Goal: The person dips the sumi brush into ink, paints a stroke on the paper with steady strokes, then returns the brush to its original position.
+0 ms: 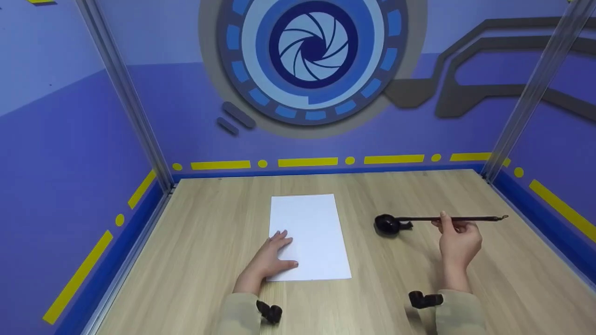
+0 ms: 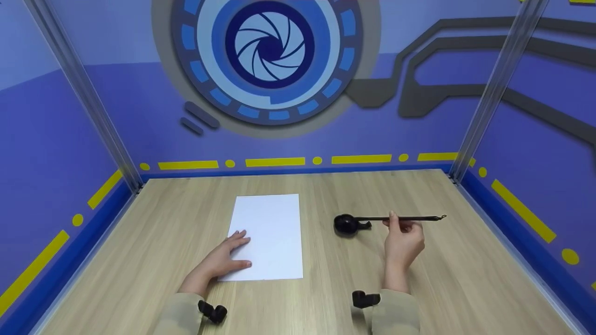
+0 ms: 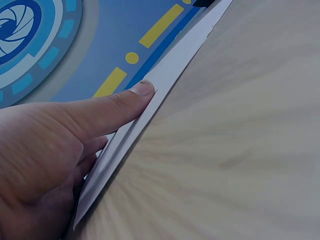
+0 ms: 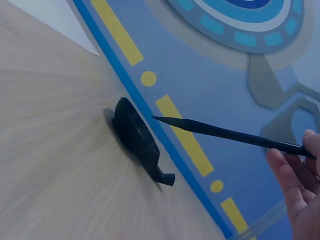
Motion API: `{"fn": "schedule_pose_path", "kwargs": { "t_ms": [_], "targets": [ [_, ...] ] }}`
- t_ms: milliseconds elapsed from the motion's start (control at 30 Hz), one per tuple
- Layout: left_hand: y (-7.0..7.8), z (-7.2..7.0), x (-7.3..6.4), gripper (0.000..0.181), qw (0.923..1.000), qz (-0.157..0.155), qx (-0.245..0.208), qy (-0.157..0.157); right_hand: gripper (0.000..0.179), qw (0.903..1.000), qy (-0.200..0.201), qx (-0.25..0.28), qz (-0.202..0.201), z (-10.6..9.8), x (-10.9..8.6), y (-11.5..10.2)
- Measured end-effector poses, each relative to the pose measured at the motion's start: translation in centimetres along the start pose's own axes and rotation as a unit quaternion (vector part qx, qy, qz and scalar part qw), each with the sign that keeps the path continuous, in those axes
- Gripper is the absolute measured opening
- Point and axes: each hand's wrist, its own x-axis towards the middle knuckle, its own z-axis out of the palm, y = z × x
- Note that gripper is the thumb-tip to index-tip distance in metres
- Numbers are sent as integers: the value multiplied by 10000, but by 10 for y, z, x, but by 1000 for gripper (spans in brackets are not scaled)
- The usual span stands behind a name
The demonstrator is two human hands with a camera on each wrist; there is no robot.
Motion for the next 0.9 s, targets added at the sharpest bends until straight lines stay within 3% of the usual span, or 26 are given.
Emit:
{"fn": "schedule_pose_path", "kwargs": {
  "t_ms": [533,900],
  "targets": [
    [1,0,0,74,10000,-40,53,-6,19,9999,-47,-125,28,4,-1,8],
    [3,1,-1,75,9998,-202,24,-4,11,9971,-27,750,93,3,2,-2]
  ]
}}
